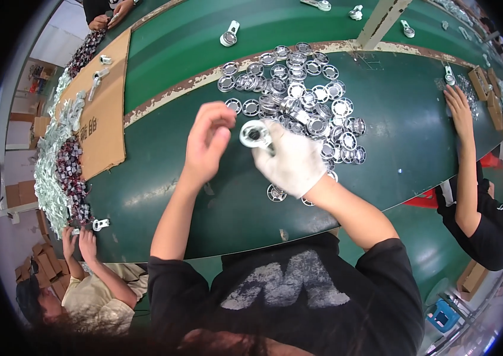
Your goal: The person assembles mechanical components by hand, combining metal rings and plastic levers into completed assemblies on a factory production line.
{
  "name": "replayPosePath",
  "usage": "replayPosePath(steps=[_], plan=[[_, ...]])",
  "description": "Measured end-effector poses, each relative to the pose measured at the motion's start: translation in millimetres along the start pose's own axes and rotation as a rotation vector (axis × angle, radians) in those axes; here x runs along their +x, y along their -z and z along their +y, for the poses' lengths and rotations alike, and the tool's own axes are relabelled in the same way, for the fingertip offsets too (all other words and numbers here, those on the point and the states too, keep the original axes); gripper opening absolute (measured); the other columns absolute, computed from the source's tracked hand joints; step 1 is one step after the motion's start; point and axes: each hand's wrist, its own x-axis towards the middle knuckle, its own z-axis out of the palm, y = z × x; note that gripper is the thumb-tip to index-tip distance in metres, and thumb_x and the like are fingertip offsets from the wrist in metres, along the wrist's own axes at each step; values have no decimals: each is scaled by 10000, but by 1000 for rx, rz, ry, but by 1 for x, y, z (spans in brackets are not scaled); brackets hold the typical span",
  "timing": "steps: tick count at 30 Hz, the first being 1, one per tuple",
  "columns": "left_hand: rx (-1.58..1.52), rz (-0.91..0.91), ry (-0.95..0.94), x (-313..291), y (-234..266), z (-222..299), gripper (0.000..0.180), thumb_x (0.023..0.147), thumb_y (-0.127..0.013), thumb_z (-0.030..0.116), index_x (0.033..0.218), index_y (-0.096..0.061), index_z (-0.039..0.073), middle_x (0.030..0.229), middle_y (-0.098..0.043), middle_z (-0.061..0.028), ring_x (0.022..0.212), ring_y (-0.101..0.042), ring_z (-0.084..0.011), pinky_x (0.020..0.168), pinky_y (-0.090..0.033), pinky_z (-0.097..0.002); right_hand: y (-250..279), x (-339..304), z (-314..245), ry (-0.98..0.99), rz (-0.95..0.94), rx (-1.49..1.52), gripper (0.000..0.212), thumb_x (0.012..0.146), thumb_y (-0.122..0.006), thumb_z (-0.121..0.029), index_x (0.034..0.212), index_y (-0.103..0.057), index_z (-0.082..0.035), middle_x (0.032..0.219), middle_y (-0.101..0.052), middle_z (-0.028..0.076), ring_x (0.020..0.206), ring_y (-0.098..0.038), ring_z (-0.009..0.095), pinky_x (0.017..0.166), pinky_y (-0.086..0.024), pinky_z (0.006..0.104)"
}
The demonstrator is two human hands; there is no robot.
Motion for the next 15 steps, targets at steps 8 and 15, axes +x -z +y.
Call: replayPosePath(steps=[8, 15], plan=[[864, -26, -139, 7, 11, -42, 290, 815, -793, 173, 1097, -733, 143, 1231, -661, -54, 1097, -589, -293, 924, -498, -422, 23, 23, 7, -191, -183, -49, 358, 892, -648, -247, 1213, -653, -90, 970, -720, 194, 937, -706, 371, 832, -551, 438], [455, 57, -354, 0, -9, 10, 372, 707, -867, 91, 1041, -706, 71, 1169, -694, -92, 1034, -647, -296, 867, -535, -382, 31, 19, 1, -108, -291, -134, 328, 881, -626, -312, 1108, -683, -81, 857, -726, 185, 833, -719, 366, 770, -563, 477]])
